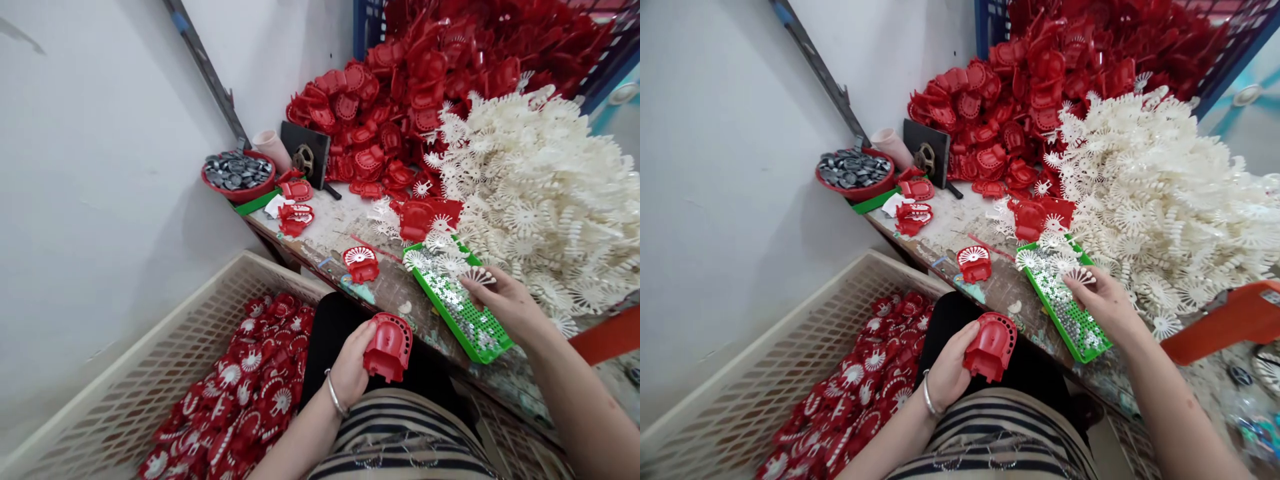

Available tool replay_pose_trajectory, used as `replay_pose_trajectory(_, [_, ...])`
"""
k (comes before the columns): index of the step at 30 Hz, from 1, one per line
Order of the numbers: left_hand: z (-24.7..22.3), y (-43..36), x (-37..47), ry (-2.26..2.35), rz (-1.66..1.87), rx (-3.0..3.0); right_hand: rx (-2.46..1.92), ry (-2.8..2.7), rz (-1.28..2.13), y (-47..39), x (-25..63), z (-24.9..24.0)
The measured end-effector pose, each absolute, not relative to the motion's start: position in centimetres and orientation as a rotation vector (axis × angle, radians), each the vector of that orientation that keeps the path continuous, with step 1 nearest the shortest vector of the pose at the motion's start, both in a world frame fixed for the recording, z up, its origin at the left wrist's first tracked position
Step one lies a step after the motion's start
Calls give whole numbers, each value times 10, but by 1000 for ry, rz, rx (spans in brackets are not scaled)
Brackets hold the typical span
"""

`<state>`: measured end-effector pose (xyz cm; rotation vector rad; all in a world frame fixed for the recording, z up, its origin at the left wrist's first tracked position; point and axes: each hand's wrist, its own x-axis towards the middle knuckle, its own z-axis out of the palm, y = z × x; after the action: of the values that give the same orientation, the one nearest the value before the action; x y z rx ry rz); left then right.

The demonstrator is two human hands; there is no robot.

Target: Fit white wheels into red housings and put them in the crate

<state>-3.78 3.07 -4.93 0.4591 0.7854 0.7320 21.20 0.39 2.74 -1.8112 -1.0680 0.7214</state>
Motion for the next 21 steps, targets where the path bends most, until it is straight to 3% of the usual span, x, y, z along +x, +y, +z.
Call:
replay_pose_trajectory(7, [-46,27,-26,701,790,471,-1569,-1101,1055,-13,142,25])
replay_pose_trajectory(11, [-41,25,-25,644,850,495,-1517,-1218,1077,-5,113,8])
replay_pose_trajectory(21, [-53,22,-30,702,939,556,-1798,-1574,639,5,103,-13])
